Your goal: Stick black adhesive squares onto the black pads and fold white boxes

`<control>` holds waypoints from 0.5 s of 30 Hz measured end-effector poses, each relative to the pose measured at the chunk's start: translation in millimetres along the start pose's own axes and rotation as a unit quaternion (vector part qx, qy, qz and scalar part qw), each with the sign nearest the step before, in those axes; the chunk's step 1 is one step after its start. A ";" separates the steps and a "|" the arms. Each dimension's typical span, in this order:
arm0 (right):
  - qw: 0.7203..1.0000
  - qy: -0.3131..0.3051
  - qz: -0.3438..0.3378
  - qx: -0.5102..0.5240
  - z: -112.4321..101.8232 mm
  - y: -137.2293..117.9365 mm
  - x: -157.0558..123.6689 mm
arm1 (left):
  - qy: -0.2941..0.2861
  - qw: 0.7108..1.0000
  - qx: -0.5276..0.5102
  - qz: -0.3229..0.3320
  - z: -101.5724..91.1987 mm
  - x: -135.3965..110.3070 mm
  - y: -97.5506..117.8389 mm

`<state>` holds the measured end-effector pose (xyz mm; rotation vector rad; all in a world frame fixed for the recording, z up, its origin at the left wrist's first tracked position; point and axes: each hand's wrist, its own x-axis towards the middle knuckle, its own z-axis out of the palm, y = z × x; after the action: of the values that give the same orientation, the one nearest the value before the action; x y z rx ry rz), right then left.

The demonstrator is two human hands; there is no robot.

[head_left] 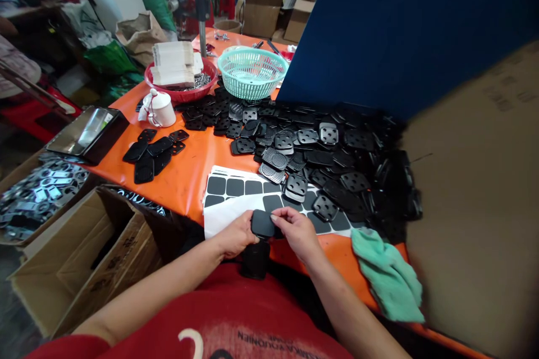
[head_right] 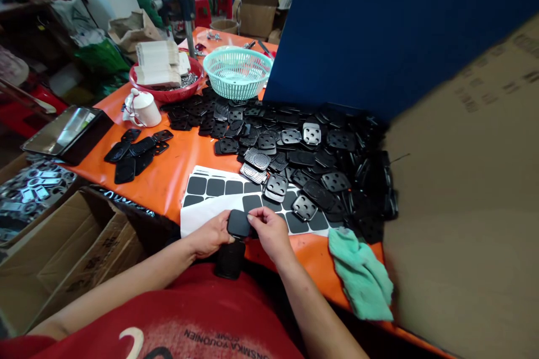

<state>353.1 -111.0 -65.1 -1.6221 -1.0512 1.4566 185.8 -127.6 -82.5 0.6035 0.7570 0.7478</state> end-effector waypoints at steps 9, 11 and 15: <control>1.000 0.006 -0.004 -0.011 -0.5 5.6 2.5 | 0.004 1.000 -0.022 -0.013 3.1 -1.9 4.7; 1.000 0.005 -0.006 -0.014 -0.4 6.7 2.8 | 0.005 1.000 -0.022 -0.015 3.2 -2.1 4.8; 1.000 0.008 -0.016 -0.025 0.2 8.2 2.8 | 0.012 1.000 -0.021 -0.020 3.5 -2.4 5.6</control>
<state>353.9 -111.9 -73.7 -1.6429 -1.1080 1.4043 185.2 -126.9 -75.5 0.5406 0.7725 0.7333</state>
